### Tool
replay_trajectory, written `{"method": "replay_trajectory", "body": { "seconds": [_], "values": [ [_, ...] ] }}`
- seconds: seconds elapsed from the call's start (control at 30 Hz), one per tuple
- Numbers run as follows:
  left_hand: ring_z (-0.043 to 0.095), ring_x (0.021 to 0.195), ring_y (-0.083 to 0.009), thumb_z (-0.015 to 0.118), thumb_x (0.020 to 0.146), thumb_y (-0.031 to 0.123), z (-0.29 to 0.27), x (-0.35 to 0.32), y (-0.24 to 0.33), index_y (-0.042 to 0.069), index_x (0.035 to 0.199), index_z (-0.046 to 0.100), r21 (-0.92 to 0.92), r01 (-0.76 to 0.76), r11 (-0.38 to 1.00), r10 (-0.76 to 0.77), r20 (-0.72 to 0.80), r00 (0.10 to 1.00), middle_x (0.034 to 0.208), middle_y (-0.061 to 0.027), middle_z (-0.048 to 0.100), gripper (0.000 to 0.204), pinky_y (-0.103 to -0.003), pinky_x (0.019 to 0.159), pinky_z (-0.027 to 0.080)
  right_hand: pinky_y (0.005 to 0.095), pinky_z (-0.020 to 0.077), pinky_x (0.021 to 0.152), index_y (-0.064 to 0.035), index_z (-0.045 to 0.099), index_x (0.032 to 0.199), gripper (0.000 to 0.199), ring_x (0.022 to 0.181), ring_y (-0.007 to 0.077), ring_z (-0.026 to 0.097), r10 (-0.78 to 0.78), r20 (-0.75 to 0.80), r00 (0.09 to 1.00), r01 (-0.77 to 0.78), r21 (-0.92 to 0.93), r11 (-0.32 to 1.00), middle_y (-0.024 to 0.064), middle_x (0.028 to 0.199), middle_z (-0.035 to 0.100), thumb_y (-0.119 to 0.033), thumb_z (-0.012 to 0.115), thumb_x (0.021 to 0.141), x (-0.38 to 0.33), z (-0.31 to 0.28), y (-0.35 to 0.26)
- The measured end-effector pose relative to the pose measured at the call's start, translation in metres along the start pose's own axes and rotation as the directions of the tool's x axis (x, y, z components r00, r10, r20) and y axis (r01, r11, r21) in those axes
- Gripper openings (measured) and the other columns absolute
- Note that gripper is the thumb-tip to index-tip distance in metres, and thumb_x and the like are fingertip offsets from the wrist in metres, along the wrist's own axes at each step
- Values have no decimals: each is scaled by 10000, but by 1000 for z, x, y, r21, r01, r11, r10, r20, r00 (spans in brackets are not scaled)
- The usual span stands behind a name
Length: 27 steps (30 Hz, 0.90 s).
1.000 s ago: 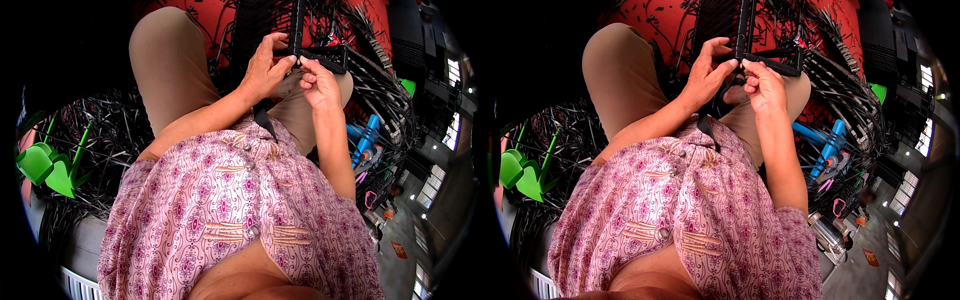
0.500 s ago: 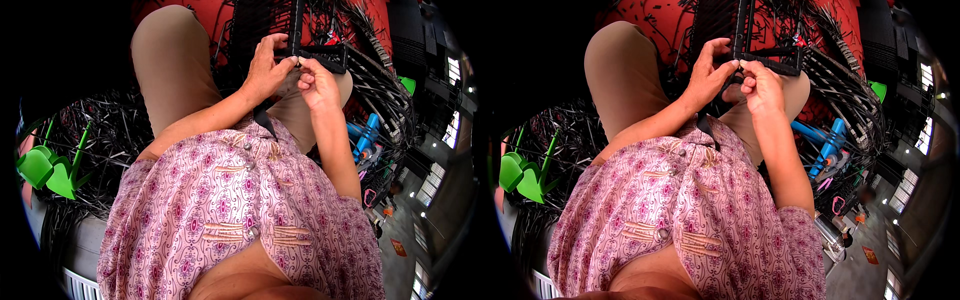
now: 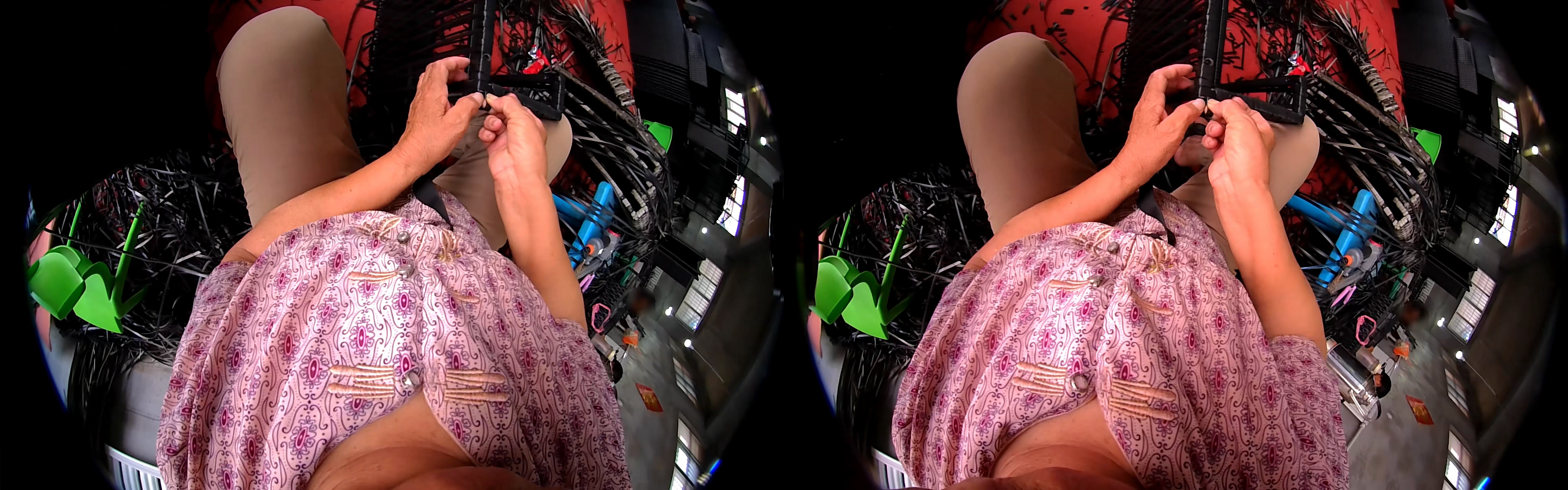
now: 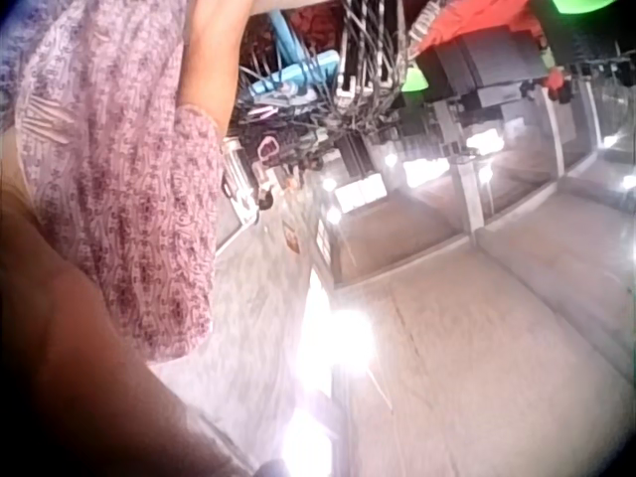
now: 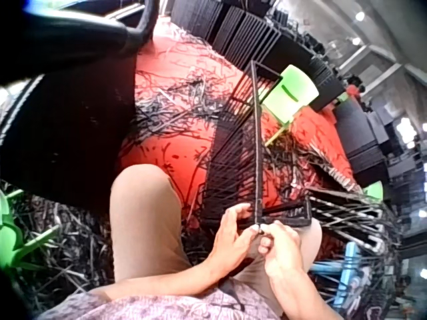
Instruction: The person sits cross-legged and assembles a black plastic basket frame. They use a staple gun to secure black plastic strips to the frame and use pliers to trim excess material. The person repeatedly staples and trims the strips to form the basket structure.
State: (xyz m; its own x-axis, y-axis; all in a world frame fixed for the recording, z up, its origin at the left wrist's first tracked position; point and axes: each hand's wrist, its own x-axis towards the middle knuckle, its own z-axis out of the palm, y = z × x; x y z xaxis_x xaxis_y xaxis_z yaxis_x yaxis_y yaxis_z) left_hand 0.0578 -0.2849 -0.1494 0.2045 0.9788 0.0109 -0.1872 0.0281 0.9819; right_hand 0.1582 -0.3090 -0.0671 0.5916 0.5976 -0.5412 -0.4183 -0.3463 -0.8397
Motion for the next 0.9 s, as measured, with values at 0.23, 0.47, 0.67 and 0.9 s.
{"method": "replay_trajectory", "body": {
  "seconds": [0.23,0.47,0.67,0.9],
  "values": [
    [591,1158,-246,589,895,79,0,-3,-1,10,1307,555,-57,44,997,-45,-24,999,1212,-154,605,419,-357,1002,482,218,381,440,-60,505,1063,322,521,78,514,-38,-4,999,38,-50,998,34,777,608,41,699,826,-3,8,-1],
    [590,1177,-254,587,895,75,1,-5,-4,14,1311,556,-61,13,998,-16,-38,999,1224,-158,603,421,-358,1007,483,259,403,499,-77,515,1085,357,576,97,525,-40,9,999,41,-40,998,25,786,594,75,713,831,-3,10,-2],
    [588,1193,-263,586,894,72,6,-7,-3,10,1308,553,-64,11,998,-14,-42,999,1238,-164,601,420,-366,1019,482,268,445,515,-76,513,1094,362,601,113,569,-54,-14,998,54,-26,998,49,804,619,95,708,840,0,7,0],
    [588,1202,-268,601,904,93,5,-6,-3,-1,1301,552,-55,0,999,-2,-35,999,1236,-161,610,411,-376,1027,477,248,472,493,-67,534,1086,359,592,116,597,-85,-28,996,86,7,996,48,788,636,64,732,817,7,5,4]
  ]
}}
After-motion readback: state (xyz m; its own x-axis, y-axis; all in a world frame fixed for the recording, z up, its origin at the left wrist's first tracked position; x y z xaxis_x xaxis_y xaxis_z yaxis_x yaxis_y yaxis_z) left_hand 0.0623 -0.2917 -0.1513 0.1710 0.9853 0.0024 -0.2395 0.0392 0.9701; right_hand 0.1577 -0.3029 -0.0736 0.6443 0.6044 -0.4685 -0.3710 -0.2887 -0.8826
